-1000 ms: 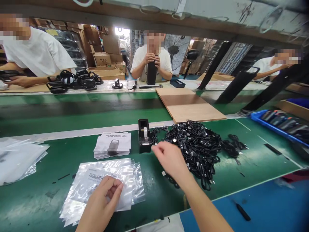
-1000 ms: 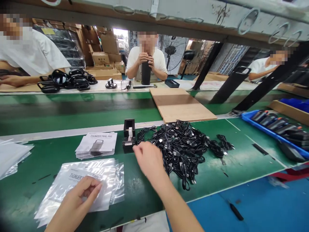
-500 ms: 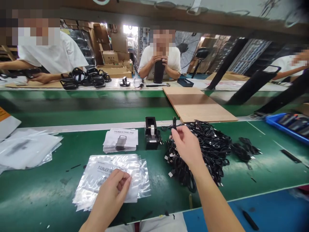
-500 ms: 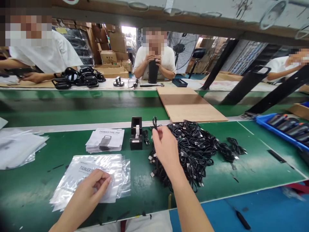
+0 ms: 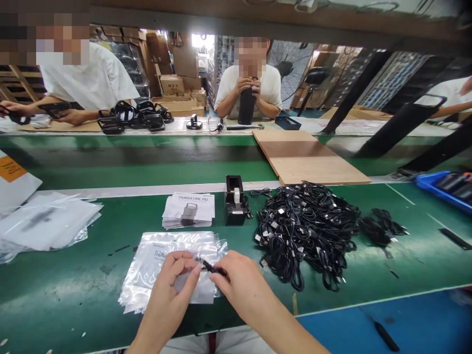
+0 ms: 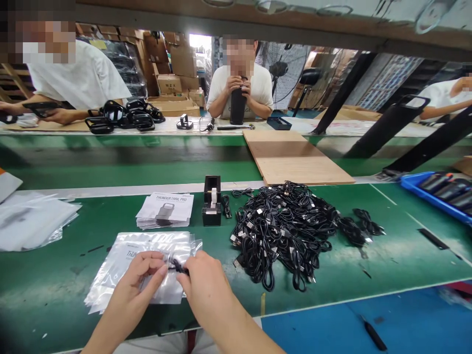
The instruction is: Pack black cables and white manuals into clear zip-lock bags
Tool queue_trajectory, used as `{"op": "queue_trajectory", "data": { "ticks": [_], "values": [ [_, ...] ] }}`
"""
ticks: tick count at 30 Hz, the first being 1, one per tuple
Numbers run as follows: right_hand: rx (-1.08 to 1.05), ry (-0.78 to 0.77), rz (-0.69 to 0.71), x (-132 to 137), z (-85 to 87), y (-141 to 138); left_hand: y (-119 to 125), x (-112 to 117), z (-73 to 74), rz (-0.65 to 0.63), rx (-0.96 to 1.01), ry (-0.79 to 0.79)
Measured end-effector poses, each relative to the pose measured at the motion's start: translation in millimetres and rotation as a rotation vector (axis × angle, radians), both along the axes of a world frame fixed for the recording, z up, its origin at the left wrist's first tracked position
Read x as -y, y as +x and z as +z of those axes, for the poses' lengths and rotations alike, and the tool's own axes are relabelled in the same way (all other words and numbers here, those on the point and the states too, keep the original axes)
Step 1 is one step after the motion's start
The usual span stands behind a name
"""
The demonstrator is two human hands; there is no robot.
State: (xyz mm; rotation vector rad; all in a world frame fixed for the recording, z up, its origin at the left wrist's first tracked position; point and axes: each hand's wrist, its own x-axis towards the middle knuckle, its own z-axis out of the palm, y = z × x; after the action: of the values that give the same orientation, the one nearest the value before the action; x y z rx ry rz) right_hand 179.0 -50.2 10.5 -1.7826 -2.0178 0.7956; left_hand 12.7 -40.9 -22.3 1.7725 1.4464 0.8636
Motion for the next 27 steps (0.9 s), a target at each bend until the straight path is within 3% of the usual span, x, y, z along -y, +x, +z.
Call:
{"op": "queue_trajectory", "data": {
  "ticks": [3,5,10,14,17,20,23,25,27],
  "values": [
    [-0.041,0.011,-0.132,-4.5,2.3,-14.6,2.5,1.5,-1.1,0.016,0.020,-0.008],
    [-0.150,-0.006,-0.108,-5.0,5.3,-19.9,2.6,1.2,1.0,0.033,0.051,-0.006],
    [-0.415,-0.075,0.230,-4.2,24.2,-13.9,-0.2,-6.9,19.8,0.151,0.181,0.012],
    [-0.310,-0.018,0.374,-22.2,47.4,-11.4,-5.5,-17.9,42.7,0.193,0.255,0.021],
    [-0.246,0.053,0.482,-44.5,78.0,-11.0,-14.9,-26.7,56.4,0.177,0.332,0.071],
    [-0.217,0.131,0.628,-59.3,118.4,-8.0,-23.7,-33.5,64.4,0.033,0.483,-0.009],
    [-0.224,0.106,0.740,-57.4,152.7,-3.2,-23.5,-34.2,67.9,-0.237,0.631,-0.210],
    [-0.204,0.074,0.755,-48.6,166.0,0.7,-18.0,-30.5,68.1,-0.431,0.705,-0.356],
    [-0.170,0.033,0.776,-38.6,171.8,5.4,-11.0,-24.8,66.6,-0.541,0.759,-0.444]
  ]
}}
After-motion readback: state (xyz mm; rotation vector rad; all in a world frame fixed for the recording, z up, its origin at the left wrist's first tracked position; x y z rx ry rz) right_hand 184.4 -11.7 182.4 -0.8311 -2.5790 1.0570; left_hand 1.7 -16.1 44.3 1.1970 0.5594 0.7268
